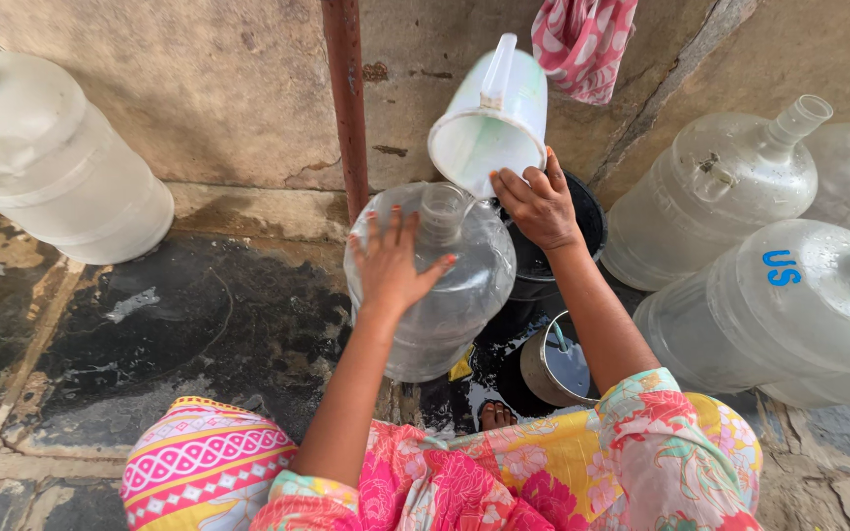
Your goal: The person cleans large plastic water jugs by rinsing them with water, pouring in a cleaning solution, and scrubbing the interior with a long-handled brush.
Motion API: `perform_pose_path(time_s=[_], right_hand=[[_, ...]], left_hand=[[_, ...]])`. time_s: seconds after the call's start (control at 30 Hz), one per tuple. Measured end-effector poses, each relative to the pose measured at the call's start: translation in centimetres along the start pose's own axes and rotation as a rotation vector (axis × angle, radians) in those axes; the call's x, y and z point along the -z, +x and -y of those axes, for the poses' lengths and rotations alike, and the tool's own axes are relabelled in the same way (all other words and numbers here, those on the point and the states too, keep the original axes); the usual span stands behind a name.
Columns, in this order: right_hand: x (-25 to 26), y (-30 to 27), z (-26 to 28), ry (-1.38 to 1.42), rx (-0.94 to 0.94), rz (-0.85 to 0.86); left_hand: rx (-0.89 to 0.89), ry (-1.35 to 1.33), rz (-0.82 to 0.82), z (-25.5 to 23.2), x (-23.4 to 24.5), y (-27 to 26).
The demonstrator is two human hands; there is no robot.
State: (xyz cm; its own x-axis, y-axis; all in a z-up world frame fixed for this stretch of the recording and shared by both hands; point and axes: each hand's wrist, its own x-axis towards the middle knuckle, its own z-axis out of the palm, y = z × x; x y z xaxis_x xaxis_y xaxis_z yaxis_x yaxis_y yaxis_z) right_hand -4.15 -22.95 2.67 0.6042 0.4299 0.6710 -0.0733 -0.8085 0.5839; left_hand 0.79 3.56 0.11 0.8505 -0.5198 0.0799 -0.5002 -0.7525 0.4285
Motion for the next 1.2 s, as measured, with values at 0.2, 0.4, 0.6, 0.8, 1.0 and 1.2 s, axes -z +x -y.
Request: perform_pose_path(time_s=[0.2,0.4,0.6,0.8,1.0,1.2], right_hand=[[-5.3,-7.1,-0.2,0.309,-0.397,0.593],[-4.3,-7.2,1.6,0.681,-0.909,0.743],[4.0,2.8,8.6,1.425,-0.825,0.286],[9.4,14.3,15.9,1.165,-0.92,0.461],[11.8,12.9,6.2,1.662,-0.803,-0.075],[6.0,18.5,-3.9,1.552,-0.909,-0.16]], left_hand=[[0.151,-0.552,-0.37,6.5,-5.4,-3.4],[0.681,-1.342,-0.23,12.8,-13.3,-4.4],[1.006,-1.622,-0.025,17.7,-24.2,-6.2],[1.234,-1.517,-0.244,21.7,-25.7,-10.3],[0.698,-2.322,-0.351,19.9,-21.5,-12.8],[0.755,-1.945,-0.18,17.1,-20.4,-5.4]])
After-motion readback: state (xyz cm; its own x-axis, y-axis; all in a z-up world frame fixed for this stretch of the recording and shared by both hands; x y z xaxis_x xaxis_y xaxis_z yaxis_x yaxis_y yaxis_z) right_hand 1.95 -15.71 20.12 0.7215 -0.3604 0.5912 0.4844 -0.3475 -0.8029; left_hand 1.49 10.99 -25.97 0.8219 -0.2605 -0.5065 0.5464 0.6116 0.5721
